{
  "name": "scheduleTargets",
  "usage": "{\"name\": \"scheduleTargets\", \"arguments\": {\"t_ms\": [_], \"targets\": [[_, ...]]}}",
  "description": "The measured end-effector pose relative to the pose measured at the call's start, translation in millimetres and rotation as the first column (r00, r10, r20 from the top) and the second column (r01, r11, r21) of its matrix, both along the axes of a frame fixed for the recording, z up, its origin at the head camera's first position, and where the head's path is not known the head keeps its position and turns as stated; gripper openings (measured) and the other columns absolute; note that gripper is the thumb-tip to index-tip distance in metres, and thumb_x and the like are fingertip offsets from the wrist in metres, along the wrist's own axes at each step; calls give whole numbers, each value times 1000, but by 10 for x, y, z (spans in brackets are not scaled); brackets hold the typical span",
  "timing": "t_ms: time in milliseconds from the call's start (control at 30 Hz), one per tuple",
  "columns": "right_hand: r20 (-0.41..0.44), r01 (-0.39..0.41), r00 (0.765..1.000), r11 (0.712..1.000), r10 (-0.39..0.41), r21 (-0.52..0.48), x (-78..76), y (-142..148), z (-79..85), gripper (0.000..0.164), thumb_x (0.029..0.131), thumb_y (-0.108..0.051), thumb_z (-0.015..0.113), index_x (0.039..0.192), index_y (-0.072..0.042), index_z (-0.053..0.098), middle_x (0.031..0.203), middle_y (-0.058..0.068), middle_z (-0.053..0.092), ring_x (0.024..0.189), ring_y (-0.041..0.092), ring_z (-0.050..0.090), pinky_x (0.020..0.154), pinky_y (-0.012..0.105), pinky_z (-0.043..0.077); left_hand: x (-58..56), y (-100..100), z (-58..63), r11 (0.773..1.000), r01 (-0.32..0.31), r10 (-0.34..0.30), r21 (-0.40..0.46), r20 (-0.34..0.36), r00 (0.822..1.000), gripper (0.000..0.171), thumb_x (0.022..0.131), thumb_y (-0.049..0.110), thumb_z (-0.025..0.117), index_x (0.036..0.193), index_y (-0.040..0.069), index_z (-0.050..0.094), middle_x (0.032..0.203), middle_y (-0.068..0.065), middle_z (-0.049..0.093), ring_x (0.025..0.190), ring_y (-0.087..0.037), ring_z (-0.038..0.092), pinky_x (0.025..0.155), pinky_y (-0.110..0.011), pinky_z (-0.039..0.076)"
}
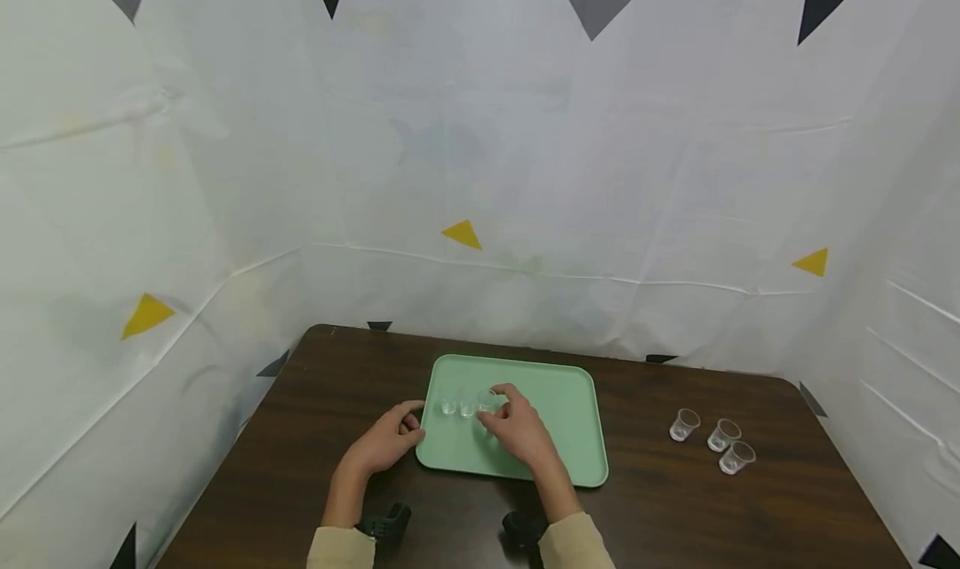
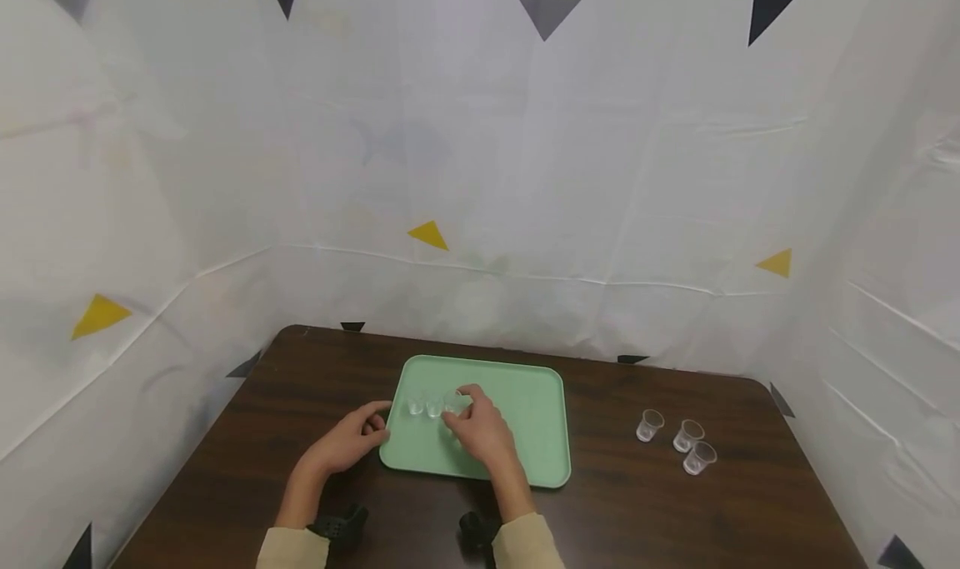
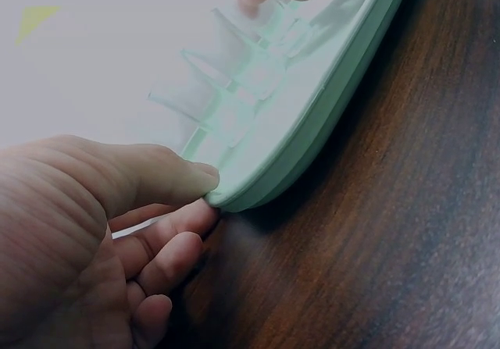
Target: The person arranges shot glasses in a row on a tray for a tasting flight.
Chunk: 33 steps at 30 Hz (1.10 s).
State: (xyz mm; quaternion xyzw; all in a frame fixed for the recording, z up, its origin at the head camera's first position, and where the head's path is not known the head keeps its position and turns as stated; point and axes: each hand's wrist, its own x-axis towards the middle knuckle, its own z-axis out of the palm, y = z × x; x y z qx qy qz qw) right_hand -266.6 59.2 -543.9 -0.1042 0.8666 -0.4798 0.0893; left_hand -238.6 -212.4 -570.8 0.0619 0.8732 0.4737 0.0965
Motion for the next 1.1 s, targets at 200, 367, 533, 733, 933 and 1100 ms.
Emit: {"name": "scheduleTargets", "arguments": {"t_ms": [200,367,533,733,933,1100], "targets": [[31,27,999,1000,-27,-1,33,116,-1,56,103,-27,73,150,-4,55,85,7,68,69,17,57,63,34,44,5,15,15,1000,-19,19,-2,13,1000,53,107,13,63,156,-1,50,113,-11,62,91,-20,56,81,-37,48],[41,67,997,998,-68,19,67,263,37,55,102,-27,72,149,-3,56,87,6,70,69,15,58,62,33,44,-2,40,5,1000,-29,29,8,24,999,52,106,13,65,155,0,52,111,-9,62,90,-19,56,81,-38,48],[18,79,997,997,-80,11,108,403,96,52,103,-26,71,146,0,58,90,9,73,73,16,61,63,33,45,-14,42,-21,999,-36,36,21,31,999,52,106,12,65,155,0,52,111,-9,61,90,-20,56,80,-38,48],[-41,155,988,982,-151,112,151,596,150,45,104,-31,71,141,-6,65,96,5,74,77,14,65,64,36,48,-6,32,-8,999,-42,42,21,24,999,52,105,11,66,154,-1,52,110,-9,62,90,-20,56,80,-37,48],[-41,245,970,954,-241,176,140,843,242,44,105,-39,68,141,-13,67,101,3,77,80,15,67,66,37,46,-10,33,-8,999,-38,38,23,28,999,52,106,12,65,154,-1,52,111,-9,62,90,-19,56,79,-37,48],[-33,289,957,944,-287,157,140,1059,347,50,106,-42,67,144,-11,65,100,5,77,80,17,68,64,37,44,-7,27,1,999,-41,41,22,33,999,52,106,12,65,154,-1,52,111,-9,62,90,-19,56,80,-37,48]]}}
